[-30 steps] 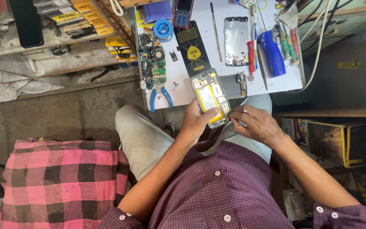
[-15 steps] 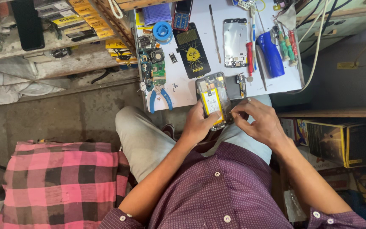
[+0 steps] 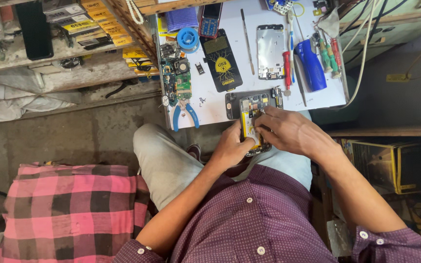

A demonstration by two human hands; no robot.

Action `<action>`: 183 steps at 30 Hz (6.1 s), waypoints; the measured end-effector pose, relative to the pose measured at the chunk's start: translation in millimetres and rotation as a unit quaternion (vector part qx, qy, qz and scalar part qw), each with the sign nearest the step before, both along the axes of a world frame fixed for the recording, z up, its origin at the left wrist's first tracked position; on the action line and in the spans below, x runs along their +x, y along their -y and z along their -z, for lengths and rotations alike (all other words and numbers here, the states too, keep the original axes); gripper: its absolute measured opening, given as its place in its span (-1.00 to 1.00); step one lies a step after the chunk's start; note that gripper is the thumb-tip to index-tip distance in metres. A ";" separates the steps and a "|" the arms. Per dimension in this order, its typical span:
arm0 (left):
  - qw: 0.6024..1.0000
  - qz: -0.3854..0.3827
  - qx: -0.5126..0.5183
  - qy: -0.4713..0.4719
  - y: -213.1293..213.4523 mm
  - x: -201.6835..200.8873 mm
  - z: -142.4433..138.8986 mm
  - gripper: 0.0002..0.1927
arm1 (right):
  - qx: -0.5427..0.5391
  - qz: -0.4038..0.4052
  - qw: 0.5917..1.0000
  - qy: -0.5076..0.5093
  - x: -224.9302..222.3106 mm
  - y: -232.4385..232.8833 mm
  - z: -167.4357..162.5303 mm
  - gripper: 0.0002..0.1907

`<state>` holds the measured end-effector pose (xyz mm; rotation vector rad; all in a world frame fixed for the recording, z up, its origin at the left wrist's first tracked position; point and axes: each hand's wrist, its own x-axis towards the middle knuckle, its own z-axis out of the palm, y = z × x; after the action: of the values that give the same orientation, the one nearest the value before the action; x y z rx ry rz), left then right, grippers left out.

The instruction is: The person uses a metal spudger to pry and separate internal components of a disassembled smartphone held in the left hand. The person repeatedly works along the edges and corners of the phone chassis, then briefly sprays a liquid from a small bottle onto the device.

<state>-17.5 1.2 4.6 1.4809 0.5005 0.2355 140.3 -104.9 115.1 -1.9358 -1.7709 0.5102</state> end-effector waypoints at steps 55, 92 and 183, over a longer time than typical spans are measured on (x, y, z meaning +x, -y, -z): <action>0.965 -0.129 -0.195 0.119 -3.2 2.5 17.5 -0.47 | 0.196 0.345 0.755 -0.523 -31.5 48.0 89.7 -0.83; 0.970 -0.141 -0.125 0.152 -0.3 2.5 18.4 -0.54 | 0.293 0.398 0.685 -0.536 -53.8 28.5 102.1 -0.73; 0.982 -0.130 -0.070 0.120 0.1 4.1 -6.1 -0.33 | 0.274 0.408 0.581 -0.648 -58.4 34.1 120.2 -0.78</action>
<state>-13.4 1.1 10.7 1.2293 0.5034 0.5670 81.9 -139.0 -5.1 -1.0390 0.0272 0.6237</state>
